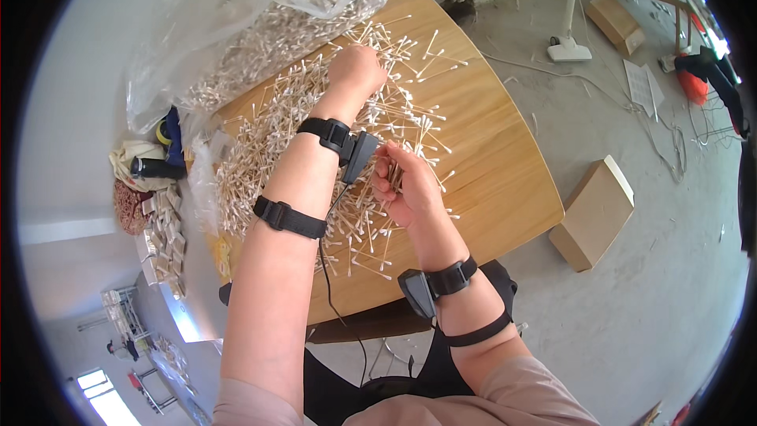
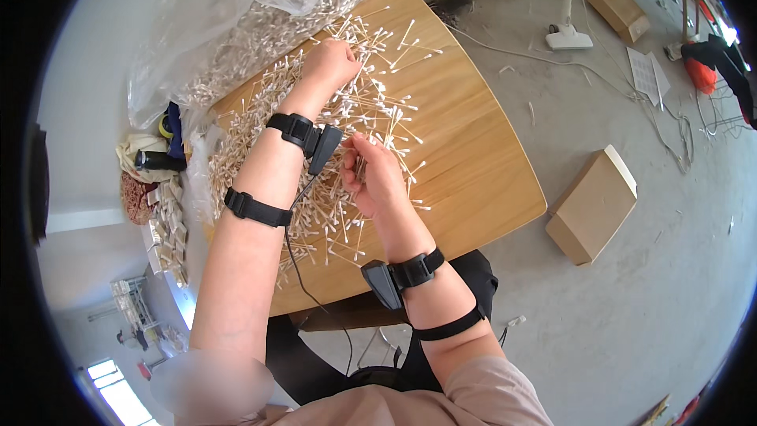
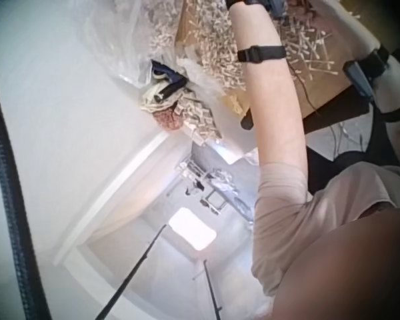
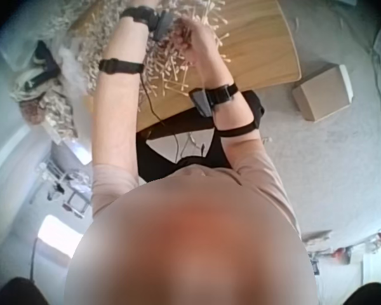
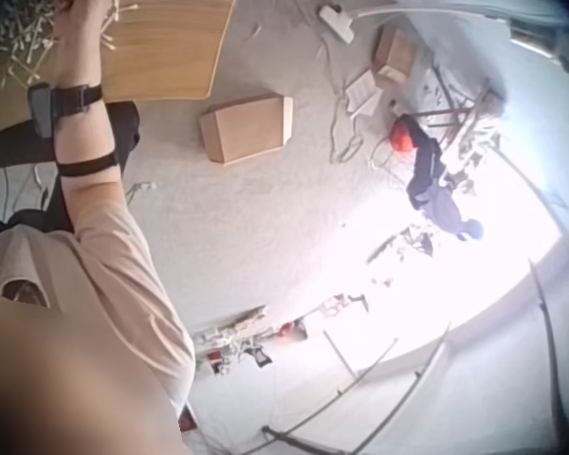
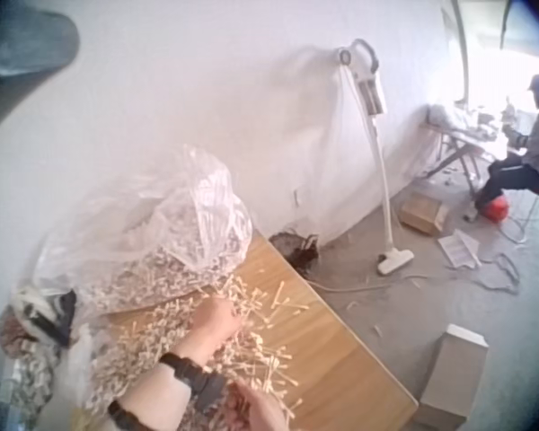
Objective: Sorting a large pile of cotton swabs into smaller groups on a table.
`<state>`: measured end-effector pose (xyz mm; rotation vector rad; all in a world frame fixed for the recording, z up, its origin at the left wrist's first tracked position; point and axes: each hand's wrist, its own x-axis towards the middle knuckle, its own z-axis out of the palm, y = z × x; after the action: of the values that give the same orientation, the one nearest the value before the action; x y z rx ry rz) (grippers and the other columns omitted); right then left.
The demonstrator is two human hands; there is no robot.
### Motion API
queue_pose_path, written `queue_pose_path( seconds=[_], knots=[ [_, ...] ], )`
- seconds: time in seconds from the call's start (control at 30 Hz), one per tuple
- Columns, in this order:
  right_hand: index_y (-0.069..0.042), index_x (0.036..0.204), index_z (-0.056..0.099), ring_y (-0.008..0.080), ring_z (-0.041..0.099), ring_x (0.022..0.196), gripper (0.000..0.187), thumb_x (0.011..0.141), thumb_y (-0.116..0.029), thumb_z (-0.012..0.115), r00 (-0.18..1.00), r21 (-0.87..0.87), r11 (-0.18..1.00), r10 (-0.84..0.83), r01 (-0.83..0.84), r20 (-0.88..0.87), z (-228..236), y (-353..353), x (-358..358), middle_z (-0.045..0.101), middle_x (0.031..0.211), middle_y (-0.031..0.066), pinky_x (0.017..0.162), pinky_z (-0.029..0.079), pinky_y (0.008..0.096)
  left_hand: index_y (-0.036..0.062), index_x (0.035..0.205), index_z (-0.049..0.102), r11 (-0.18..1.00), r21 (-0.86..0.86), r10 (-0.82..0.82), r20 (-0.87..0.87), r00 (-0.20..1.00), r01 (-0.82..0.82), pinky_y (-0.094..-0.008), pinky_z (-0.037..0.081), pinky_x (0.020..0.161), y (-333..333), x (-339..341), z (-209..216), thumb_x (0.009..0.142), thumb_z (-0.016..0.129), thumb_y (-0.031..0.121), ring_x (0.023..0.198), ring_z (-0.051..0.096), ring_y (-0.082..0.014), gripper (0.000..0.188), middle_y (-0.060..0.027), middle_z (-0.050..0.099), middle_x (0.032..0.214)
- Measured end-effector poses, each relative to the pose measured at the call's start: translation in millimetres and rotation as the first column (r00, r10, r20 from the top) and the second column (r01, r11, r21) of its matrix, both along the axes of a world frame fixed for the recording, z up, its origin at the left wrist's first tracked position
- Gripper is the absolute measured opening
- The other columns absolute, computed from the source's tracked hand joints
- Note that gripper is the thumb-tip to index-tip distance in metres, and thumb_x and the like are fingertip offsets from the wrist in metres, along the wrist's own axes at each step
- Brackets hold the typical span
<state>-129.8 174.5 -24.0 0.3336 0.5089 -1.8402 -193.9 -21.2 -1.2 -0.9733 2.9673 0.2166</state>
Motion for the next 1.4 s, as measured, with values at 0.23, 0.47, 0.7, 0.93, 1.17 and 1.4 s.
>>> queue_pose_path(
  seconds=[0.23, 0.47, 0.7, 0.93, 1.17, 1.4],
  knots=[
    [-0.005, 0.088, 0.053, 0.0126, 0.045, 0.050, 0.020, 0.097, -0.023, 0.051, 1.000, 0.007, 1.000, -0.006, 0.006, -0.006, -1, 2, 0, 0.050, 0.065, 0.0019, 0.041, 0.031, 0.0238, 0.0061, 0.094, 0.072, 0.993, 0.078, 0.077, 0.205, 0.976, -0.094, -0.0376, 0.053, 0.081, -7, -4, 2, 0.074, 0.068, 0.028, 0.094, 0.067, -0.0289, 0.029, -0.0155, 0.070, 0.095],
    [-0.006, 0.089, 0.053, 0.0124, 0.046, 0.051, 0.019, 0.097, -0.023, 0.051, 1.000, -0.014, 1.000, 0.010, -0.010, 0.009, -1, 3, -2, 0.050, 0.065, 0.0011, 0.042, 0.033, 0.0234, 0.0073, 0.086, 0.068, 0.665, 0.741, 0.319, -0.164, 0.933, -0.097, -0.0225, 0.042, 0.060, -25, 53, 21, 0.082, 0.073, 0.025, 0.065, 0.054, -0.0059, 0.019, 0.0033, 0.064, 0.074],
    [-0.005, 0.091, 0.054, 0.0176, 0.054, 0.062, 0.023, 0.098, -0.025, 0.047, 0.997, -0.075, 0.997, -0.010, 0.016, 0.080, -8, 1, -4, 0.057, 0.074, 0.0058, 0.049, 0.041, 0.0254, 0.0043, 0.091, 0.067, 0.412, 0.911, 0.376, -0.153, 0.914, -0.016, -0.0220, 0.045, 0.064, 15, 105, 47, 0.086, 0.069, 0.019, 0.068, 0.056, -0.0062, 0.015, 0.0003, 0.066, 0.078],
    [-0.001, 0.095, 0.055, 0.0309, 0.064, 0.087, 0.034, 0.100, -0.032, 0.043, 0.970, -0.267, 0.951, -0.095, 0.155, 0.224, -4, -5, 5, 0.063, 0.094, 0.0179, 0.081, 0.056, 0.0407, -0.0012, 0.095, 0.068, 0.543, 0.838, 0.294, -0.129, 0.947, -0.054, -0.0240, 0.049, 0.065, 67, 143, 69, 0.089, 0.065, 0.014, 0.071, 0.062, -0.0094, 0.017, -0.0053, 0.070, 0.082],
    [0.001, 0.101, 0.056, 0.0291, 0.064, 0.084, 0.037, 0.101, -0.032, 0.040, 0.992, -0.112, 0.992, -0.051, 0.064, 0.118, -5, -5, 4, 0.063, 0.092, 0.0160, 0.079, 0.055, 0.0394, -0.0017, 0.093, 0.067, 0.679, 0.731, 0.319, -0.209, 0.924, -0.069, -0.0226, 0.049, 0.063, 67, 148, 72, 0.089, 0.065, 0.014, 0.068, 0.062, -0.0079, 0.016, -0.0046, 0.068, 0.077],
    [0.001, 0.104, 0.055, 0.0248, 0.063, 0.078, 0.039, 0.102, -0.033, 0.037, 0.999, -0.148, 0.989, -0.017, 0.024, 0.047, 2, -8, 6, 0.063, 0.087, 0.0130, 0.071, 0.054, 0.0359, 0.0017, 0.090, 0.068, 0.777, 0.618, 0.385, -0.319, 0.866, -0.118, -0.0213, 0.044, 0.058, 19, 141, 49, 0.089, 0.065, 0.018, 0.063, 0.058, -0.0052, 0.017, 0.0001, 0.066, 0.074]
  ],
)
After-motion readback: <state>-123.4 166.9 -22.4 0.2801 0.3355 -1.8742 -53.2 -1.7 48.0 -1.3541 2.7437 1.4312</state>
